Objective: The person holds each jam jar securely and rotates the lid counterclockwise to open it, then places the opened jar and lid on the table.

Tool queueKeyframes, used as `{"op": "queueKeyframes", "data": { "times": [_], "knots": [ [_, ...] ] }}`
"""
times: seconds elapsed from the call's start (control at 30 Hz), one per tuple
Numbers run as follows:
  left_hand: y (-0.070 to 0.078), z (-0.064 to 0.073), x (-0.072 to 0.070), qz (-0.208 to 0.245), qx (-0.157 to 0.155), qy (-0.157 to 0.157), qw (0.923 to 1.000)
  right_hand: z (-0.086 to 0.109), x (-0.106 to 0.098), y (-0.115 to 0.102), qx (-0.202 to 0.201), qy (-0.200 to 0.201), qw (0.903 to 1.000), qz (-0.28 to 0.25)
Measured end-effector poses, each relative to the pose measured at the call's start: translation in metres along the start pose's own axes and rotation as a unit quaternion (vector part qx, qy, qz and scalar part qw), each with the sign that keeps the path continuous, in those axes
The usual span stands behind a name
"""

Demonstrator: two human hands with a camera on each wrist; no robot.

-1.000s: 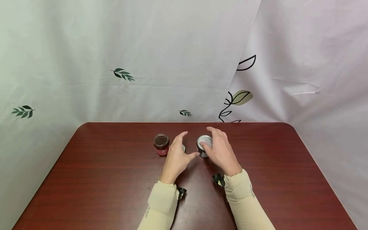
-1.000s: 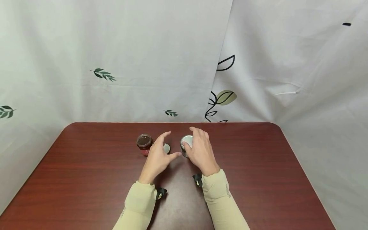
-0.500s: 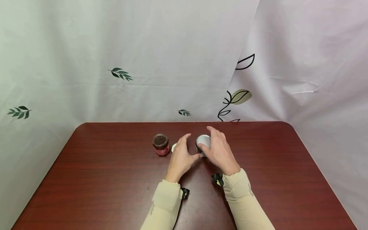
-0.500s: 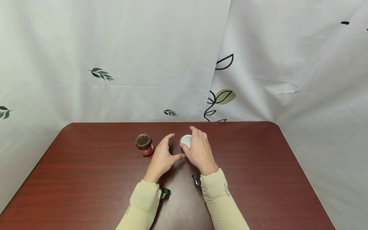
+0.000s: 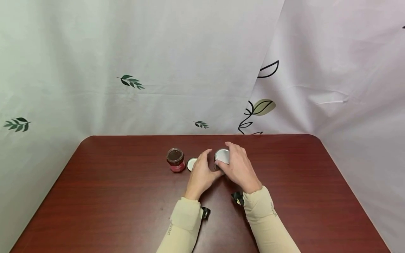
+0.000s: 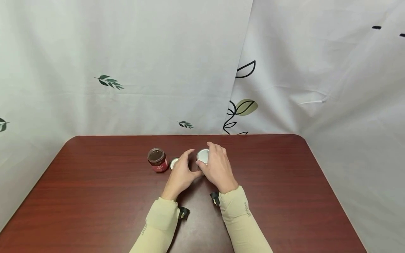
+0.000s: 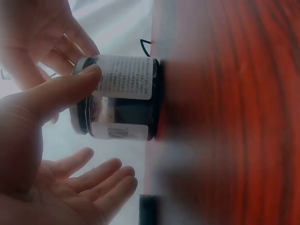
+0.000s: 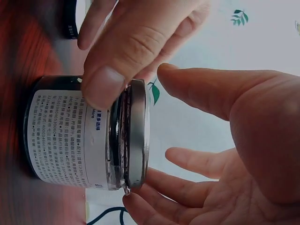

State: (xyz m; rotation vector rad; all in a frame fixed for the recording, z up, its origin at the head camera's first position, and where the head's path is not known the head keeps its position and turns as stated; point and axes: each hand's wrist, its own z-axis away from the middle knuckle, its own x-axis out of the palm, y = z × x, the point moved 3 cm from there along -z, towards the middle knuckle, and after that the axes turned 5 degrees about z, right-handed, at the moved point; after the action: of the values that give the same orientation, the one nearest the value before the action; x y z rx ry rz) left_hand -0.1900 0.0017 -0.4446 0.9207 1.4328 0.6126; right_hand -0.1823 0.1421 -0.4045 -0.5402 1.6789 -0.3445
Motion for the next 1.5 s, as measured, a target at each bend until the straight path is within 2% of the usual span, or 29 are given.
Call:
{"op": "queueKeyframes", "data": {
  "times": [0.33, 0.8, 1.23, 1.5],
  "knots": [
    [0.0, -0.002, 0.007, 0.012, 0.003, -0.01, 0.9999, 0.001, 0.002, 0.001, -0.004, 0.0, 1.0, 0.007],
    [-0.004, -0.009, 0.013, -0.025, 0.011, -0.039, 0.9989, 0.001, 0.005, 0.001, -0.011, -0.011, 0.9999, 0.004],
    [-0.001, -0.018, 0.011, -0.05, 0.011, -0.076, 0.9958, -0.001, 0.007, 0.004, -0.013, -0.014, 0.9995, 0.026],
    [-0.001, -0.022, 0.013, -0.062, 0.011, -0.068, 0.9957, -0.002, 0.007, 0.003, -0.015, -0.012, 0.9993, 0.032]
  ]
}}
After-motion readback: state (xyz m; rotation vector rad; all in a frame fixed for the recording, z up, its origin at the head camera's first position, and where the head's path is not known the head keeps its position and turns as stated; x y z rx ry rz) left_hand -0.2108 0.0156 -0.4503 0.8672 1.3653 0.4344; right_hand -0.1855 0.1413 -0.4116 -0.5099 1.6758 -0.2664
